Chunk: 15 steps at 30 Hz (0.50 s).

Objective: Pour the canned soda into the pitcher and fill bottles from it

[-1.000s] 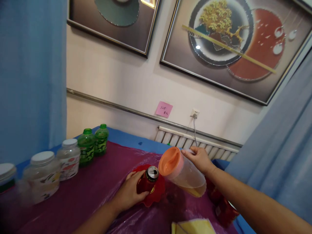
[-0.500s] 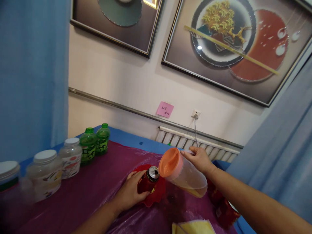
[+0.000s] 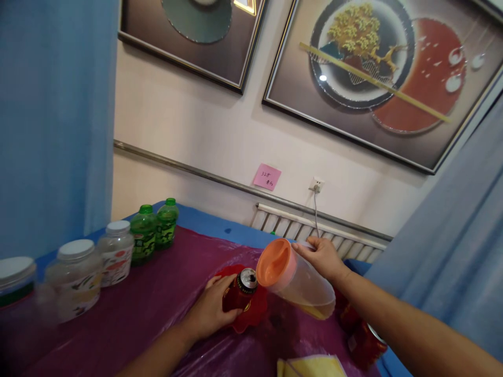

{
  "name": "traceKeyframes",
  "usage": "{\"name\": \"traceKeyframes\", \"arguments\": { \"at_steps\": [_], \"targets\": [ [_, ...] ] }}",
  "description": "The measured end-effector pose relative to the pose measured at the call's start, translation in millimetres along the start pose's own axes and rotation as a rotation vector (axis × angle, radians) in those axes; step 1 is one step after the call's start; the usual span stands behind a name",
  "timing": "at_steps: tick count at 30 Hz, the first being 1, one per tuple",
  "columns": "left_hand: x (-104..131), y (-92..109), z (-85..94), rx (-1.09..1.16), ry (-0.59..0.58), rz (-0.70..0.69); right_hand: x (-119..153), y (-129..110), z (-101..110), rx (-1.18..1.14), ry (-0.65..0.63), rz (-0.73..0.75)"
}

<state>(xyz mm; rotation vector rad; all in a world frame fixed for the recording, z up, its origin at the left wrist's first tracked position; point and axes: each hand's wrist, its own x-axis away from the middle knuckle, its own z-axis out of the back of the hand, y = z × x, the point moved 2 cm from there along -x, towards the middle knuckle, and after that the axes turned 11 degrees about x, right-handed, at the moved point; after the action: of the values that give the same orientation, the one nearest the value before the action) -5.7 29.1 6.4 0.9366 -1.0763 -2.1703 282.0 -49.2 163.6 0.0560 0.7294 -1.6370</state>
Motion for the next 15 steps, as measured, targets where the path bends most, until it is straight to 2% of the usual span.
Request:
{"name": "traceKeyframes", "arguments": {
  "at_steps": [15],
  "targets": [
    [0.2,-0.8,-0.1,0.000,0.006,-0.014,1.7,0.7,1.7,-0.008,-0.014,-0.011]
  ]
}}
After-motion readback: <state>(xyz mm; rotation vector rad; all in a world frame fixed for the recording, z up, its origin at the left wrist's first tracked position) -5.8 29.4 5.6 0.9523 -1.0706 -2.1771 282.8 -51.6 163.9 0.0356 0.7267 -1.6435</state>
